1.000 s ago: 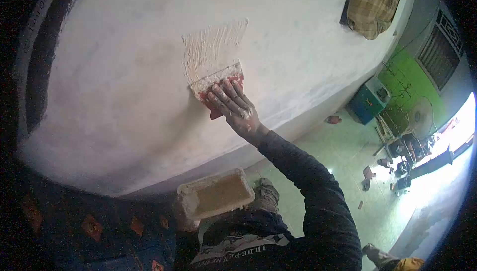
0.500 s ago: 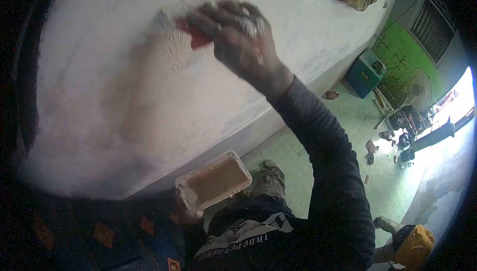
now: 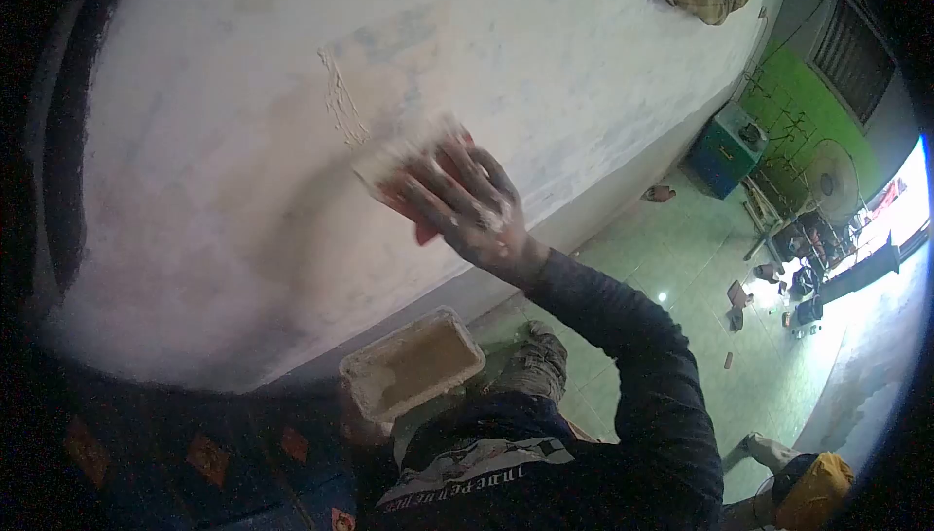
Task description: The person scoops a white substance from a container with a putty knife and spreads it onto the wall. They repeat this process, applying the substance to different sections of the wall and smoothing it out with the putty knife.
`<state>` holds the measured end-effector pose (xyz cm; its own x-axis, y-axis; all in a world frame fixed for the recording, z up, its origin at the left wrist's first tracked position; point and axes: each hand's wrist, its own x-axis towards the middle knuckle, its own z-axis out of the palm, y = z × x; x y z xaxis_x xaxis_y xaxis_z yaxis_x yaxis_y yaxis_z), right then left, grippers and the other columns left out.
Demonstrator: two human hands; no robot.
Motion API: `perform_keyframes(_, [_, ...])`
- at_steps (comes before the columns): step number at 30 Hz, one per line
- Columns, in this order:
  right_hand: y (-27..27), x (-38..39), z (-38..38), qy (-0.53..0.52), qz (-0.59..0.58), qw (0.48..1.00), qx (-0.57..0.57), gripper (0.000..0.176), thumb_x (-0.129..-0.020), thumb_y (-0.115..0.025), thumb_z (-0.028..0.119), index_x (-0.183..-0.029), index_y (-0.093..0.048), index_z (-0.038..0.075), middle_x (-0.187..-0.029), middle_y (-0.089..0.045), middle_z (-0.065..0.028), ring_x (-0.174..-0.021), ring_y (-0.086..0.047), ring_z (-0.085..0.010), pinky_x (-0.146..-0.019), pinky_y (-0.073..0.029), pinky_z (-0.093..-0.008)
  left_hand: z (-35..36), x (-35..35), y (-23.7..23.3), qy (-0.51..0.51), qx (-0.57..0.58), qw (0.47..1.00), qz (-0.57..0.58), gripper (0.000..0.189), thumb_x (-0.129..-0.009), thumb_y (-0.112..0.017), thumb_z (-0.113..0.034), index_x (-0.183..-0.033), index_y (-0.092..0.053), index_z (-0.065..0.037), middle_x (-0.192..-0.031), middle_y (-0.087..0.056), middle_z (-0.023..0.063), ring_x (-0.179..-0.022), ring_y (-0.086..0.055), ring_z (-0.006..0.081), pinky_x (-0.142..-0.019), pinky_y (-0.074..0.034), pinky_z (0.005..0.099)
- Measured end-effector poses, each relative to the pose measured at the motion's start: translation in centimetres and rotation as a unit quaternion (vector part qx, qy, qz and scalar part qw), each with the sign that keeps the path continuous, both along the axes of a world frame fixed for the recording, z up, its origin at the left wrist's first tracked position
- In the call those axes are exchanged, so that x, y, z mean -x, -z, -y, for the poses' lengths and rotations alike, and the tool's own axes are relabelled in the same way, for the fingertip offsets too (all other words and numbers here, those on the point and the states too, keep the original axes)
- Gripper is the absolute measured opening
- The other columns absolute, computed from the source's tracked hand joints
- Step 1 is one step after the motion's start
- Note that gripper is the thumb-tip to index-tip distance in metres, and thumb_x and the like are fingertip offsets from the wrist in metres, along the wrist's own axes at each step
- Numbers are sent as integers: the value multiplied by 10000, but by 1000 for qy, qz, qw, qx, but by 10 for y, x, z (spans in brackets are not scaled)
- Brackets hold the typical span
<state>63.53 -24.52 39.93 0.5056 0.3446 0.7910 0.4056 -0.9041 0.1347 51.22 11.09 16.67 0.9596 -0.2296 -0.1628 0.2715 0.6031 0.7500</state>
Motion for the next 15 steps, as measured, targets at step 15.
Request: perform_keyframes(15, [-81, -27, -28, -5, 179, 984, 23, 657, -821, -688, 219, -1428, -443, 275, -1430, -468, -65, -1326, -419, -316, -1073, -362, -528, 17, -3, -9, -25, 38, 996, -71, 572, -933, -541, -456, -1346, -471, -67, -1300, -549, 116, -1179, -540, 283, -994, -457, 452])
